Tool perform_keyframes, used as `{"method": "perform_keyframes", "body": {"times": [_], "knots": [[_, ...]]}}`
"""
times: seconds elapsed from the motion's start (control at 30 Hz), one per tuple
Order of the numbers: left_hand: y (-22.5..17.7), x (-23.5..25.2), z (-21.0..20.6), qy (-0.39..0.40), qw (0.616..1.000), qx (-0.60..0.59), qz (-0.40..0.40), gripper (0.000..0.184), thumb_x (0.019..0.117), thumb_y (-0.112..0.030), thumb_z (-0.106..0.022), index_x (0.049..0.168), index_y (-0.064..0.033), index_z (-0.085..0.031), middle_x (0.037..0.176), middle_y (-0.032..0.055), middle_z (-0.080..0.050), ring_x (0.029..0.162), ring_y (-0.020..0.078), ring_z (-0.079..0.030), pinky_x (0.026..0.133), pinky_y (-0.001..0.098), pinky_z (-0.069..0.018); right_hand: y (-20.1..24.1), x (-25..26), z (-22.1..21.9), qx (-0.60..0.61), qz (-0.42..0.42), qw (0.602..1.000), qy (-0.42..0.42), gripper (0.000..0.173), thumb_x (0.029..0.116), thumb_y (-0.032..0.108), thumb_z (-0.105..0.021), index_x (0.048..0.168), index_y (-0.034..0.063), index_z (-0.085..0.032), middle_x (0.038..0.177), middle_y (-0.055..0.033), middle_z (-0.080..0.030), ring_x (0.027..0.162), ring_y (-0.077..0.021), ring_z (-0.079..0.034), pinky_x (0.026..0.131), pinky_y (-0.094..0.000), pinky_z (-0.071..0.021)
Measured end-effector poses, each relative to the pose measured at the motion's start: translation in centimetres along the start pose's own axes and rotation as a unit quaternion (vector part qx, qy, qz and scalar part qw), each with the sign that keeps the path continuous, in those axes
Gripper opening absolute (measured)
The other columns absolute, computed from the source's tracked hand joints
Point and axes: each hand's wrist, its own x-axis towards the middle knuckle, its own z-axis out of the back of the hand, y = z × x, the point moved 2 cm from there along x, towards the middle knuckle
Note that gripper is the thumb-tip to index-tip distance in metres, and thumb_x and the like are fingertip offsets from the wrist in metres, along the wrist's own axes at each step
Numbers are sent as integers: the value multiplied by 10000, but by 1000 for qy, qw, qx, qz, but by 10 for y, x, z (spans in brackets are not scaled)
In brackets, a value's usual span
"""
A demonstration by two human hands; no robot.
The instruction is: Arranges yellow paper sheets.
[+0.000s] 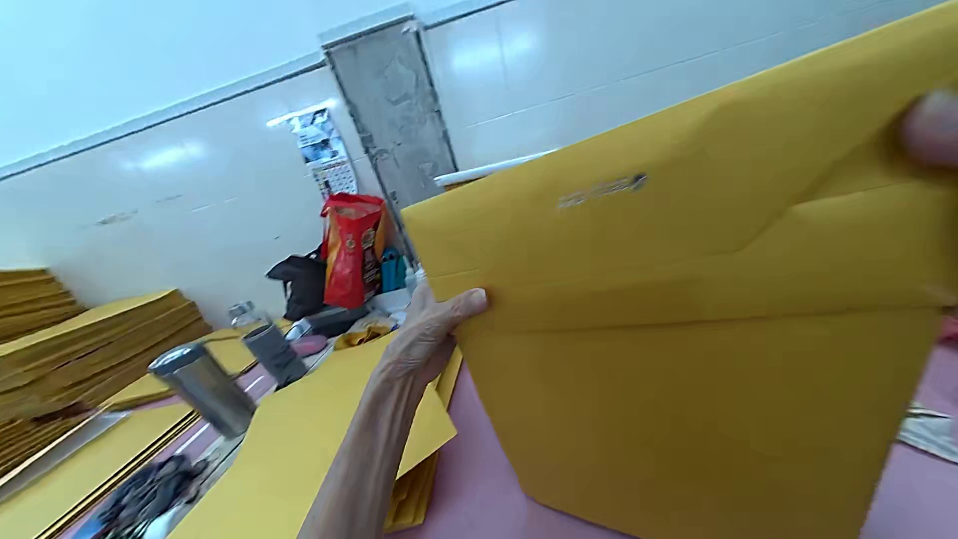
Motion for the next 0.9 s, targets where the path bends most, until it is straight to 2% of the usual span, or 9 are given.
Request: {"method": "perform_keyframes", "body": {"times": [0.17,0.3,0.57,0.63,0.7,0.73,0.77,0.8,0.9], "knots": [[24,45,12,41,996,-62,-38,424,685,-341,-892,1041,-226,-693,936,-40,-756,857,64,-722,774,279,-615,21,-42,-39,-74,126,989,-36,175,879,93,-698,947,182,-564,739,145,-636,619,52,-621,519,-120,-544],[41,58,17,67,986,-132,-78,366,672,-426,-890,962,-241,-765,927,-44,-768,887,55,-724,817,270,-603,20,-68,-77,-26,171,984,-50,171,863,53,-744,924,23,-587,870,-18,-716,821,20,-687,680,-118,-571],[69,75,47,202,949,-221,-103,373,810,-304,-819,1153,-197,-718,1019,-20,-732,947,108,-703,873,325,-585,38,-87,-92,-8,146,989,-20,276,796,50,-794,965,-90,-627,998,-201,-741,996,-104,-719,826,-175,-570],[92,87,74,248,922,-279,-103,424,854,-238,-792,1250,-148,-671,1098,24,-707,1019,162,-686,933,369,-560,43,-93,-95,-19,138,990,4,310,807,83,-810,982,-92,-624,1037,-226,-737,998,-133,-722,820,-190,-566],[93,84,80,222,898,-375,-61,366,797,-108,-802,1153,-95,-716,1038,82,-723,984,231,-705,933,410,-561,47,-97,-95,-72,124,989,41,389,816,143,-818,1056,-103,-636,1100,-236,-728,1031,-192,-723,836,-245,-573],[95,87,88,283,871,-393,-81,342,840,-71,-749,1178,-87,-704,1075,95,-723,1026,244,-698,962,418,-545,50,-98,-93,-114,117,985,58,416,816,161,-809,1093,-110,-657,1103,-231,-731,1013,-227,-731,820,-288,-584],[102,107,100,474,790,-340,-190,424,1003,-116,-584,1420,-104,-508,1345,78,-604,1285,223,-573,1124,407,-441,53,-97,-90,-155,114,979,73,407,819,160,-793,1106,-104,-674,1056,-215,-742,954,-251,-740,786,-324,-592],[72,71,84,262,904,-312,-131,307,862,-118,-747,1164,-155,-707,1043,12,-728,1022,169,-702,959,369,-555,57,-95,-85,-183,117,972,87,370,821,149,-775,1088,-92,-685,934,-187,-740,835,-261,-730,706,-352,-580],[24,25,61,100,965,-158,-186,344,739,-298,-861,1060,-242,-750,923,-81,-719,907,73,-702,858,288,-587,52,-85,-66,-179,168,960,134,251,835,136,-753,1024,-16,-689,755,-86,-689,687,-166,-667,570,-276,-513]]}}
